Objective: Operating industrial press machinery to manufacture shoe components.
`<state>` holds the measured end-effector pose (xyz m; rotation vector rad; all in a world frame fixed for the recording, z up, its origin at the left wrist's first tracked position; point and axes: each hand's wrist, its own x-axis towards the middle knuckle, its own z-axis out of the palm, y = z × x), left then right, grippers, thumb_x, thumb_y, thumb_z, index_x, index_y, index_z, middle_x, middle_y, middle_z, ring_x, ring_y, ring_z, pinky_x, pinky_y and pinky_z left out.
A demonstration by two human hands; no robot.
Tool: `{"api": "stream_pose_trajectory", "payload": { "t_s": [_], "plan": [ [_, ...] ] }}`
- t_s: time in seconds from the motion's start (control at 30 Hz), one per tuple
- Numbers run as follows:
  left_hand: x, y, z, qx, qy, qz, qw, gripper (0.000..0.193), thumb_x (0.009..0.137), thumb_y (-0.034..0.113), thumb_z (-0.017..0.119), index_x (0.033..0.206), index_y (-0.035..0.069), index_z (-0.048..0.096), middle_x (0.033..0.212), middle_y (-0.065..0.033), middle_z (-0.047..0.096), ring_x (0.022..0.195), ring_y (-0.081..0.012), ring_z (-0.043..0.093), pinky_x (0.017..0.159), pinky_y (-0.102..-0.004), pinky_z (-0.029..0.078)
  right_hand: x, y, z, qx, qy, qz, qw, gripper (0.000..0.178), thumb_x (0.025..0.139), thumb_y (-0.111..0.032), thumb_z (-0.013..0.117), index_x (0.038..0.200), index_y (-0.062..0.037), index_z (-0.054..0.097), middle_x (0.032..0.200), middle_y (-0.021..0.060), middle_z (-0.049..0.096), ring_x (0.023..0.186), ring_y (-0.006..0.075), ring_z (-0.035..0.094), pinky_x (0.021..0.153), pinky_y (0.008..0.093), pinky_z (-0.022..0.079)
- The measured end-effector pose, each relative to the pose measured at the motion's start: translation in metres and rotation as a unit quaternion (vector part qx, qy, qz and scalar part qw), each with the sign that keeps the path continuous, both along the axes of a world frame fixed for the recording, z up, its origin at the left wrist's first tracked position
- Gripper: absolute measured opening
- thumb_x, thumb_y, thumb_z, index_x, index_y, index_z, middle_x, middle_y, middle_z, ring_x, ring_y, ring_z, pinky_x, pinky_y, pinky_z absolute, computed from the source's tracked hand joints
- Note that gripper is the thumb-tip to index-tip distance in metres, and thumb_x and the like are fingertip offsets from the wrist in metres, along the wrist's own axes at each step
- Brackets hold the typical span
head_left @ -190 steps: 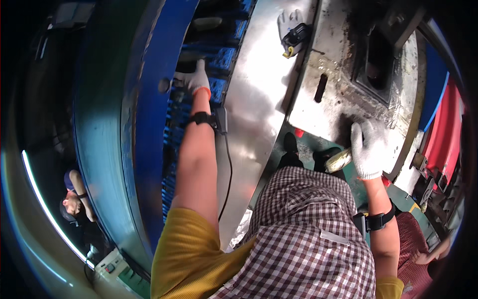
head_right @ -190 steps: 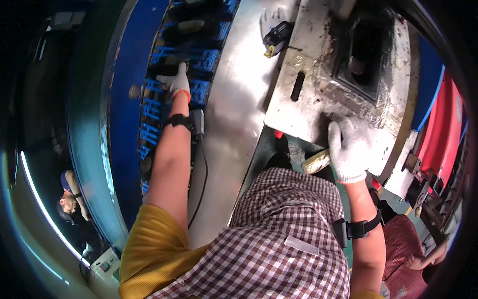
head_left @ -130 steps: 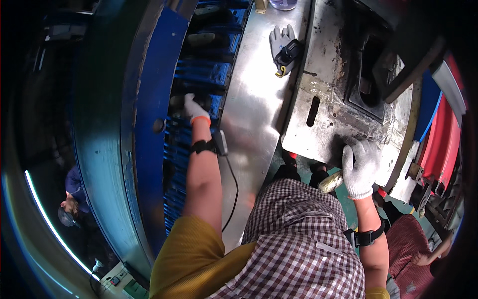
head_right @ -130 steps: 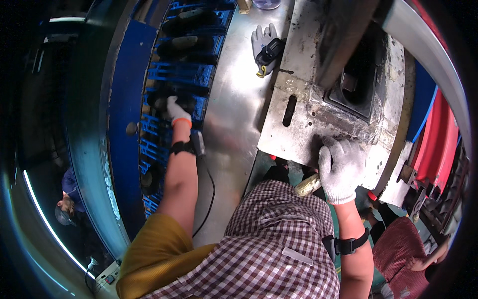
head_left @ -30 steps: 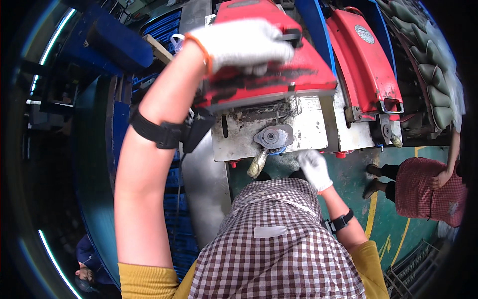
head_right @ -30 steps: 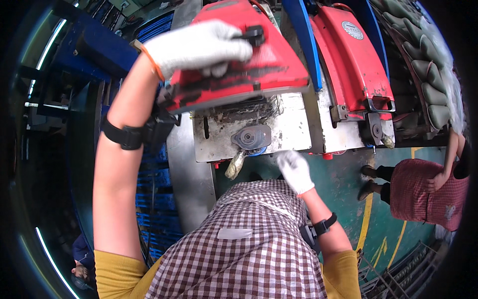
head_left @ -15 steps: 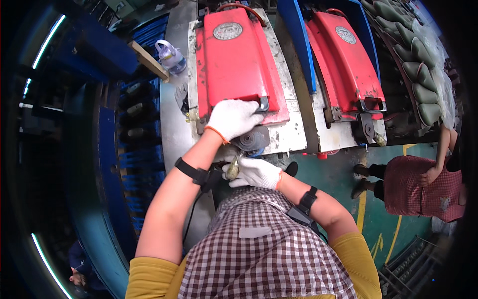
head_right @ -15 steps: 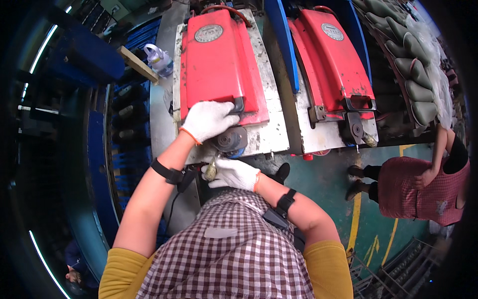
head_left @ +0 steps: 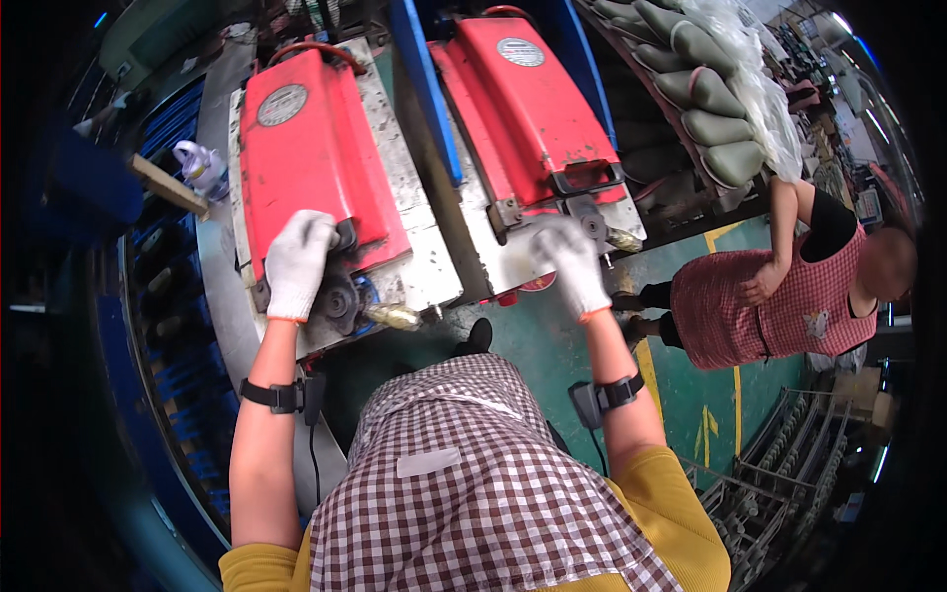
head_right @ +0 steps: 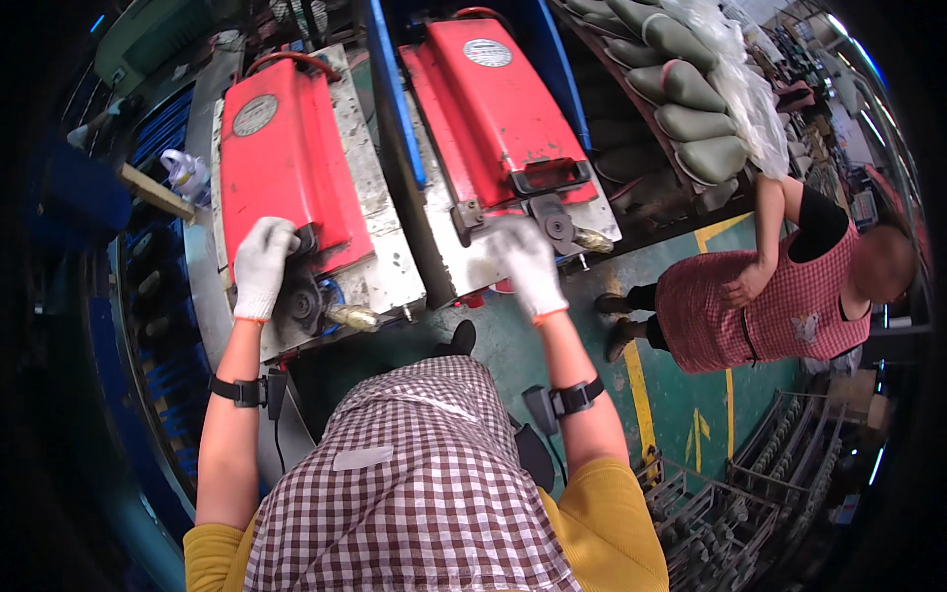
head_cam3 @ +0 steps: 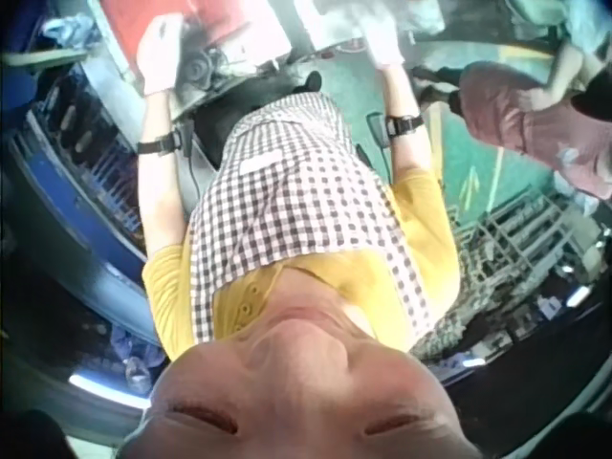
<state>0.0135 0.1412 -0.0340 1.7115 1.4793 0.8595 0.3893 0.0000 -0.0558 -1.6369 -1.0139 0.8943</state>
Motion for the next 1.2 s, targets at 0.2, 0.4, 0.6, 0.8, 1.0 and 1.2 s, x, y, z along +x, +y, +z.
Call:
{"api": "stream_pose_trajectory", "payload": {
  "t_s": [0.2,0.4,0.6,0.8,1.0,1.2],
  "plan": [
    [0.093,-0.018,0.015,0.064,-0.211,0.015,0.975,0.018,0.102,0.015,0.062,0.115,0.004,0.067,0.099,-0.0082,0.073,0.089,-0.0169,0.070,0.084,-0.0301,0.056,0.147,-0.007,-0.011,-0.094,-0.449,-0.131,0.879,0.035,0.101,-0.035,0.058,0.115,-0.0065,0.072,0.113,0.0232,0.071,0.110,0.0417,0.066,0.097,0.0511,0.051],
    [0.189,-0.030,0.012,0.149,0.054,-0.237,0.959,0.026,0.089,0.019,0.068,0.113,0.011,0.071,0.118,-0.0115,0.069,0.114,-0.0306,0.065,0.100,-0.0413,0.052,0.071,-0.060,-0.019,-0.323,-0.354,-0.101,0.872,0.053,0.105,-0.055,0.042,0.121,-0.0098,0.063,0.100,0.0282,0.073,0.100,0.0475,0.069,0.093,0.0568,0.052],
    [0.235,-0.033,0.000,0.267,0.087,-0.344,0.896,0.046,0.081,0.019,0.072,0.126,0.015,0.066,0.132,-0.0095,0.063,0.128,-0.0381,0.057,0.111,-0.0516,0.045,0.061,-0.077,0.008,-0.194,-0.317,-0.084,0.925,0.031,0.101,-0.039,0.059,0.110,-0.0094,0.064,0.092,0.0204,0.073,0.090,0.0436,0.069,0.083,0.0523,0.053],
    [0.258,-0.002,0.049,0.375,0.022,-0.285,0.882,0.040,0.074,0.009,0.076,0.113,0.011,0.069,0.112,-0.0108,0.069,0.114,-0.0380,0.063,0.099,-0.0518,0.051,0.081,0.027,0.036,0.071,-0.435,0.125,0.889,0.031,0.090,-0.028,0.070,0.113,-0.0069,0.071,0.108,0.0183,0.071,0.107,0.0383,0.064,0.094,0.0467,0.051],
    [0.278,0.047,0.138,0.410,-0.108,-0.225,0.877,0.022,0.081,0.006,0.072,0.103,0.005,0.072,0.102,-0.0127,0.070,0.102,-0.0322,0.066,0.093,-0.0432,0.052,0.090,0.163,-0.030,-0.103,-0.577,0.033,0.810,0.088,0.078,-0.047,0.081,0.154,-0.0194,0.046,0.157,0.0250,0.041,0.135,0.0493,0.048,0.110,0.0506,0.048],
    [0.281,0.094,0.200,0.413,-0.145,-0.183,0.880,0.022,0.099,0.017,0.065,0.115,0.003,0.069,0.112,-0.0105,0.069,0.108,-0.0253,0.066,0.097,-0.0365,0.051,0.136,0.187,-0.011,-0.078,-0.231,0.064,0.968,0.085,0.084,-0.041,0.076,0.159,-0.0175,0.042,0.147,0.0228,0.055,0.128,0.0391,0.061,0.092,0.0496,0.059]
  ]
}}
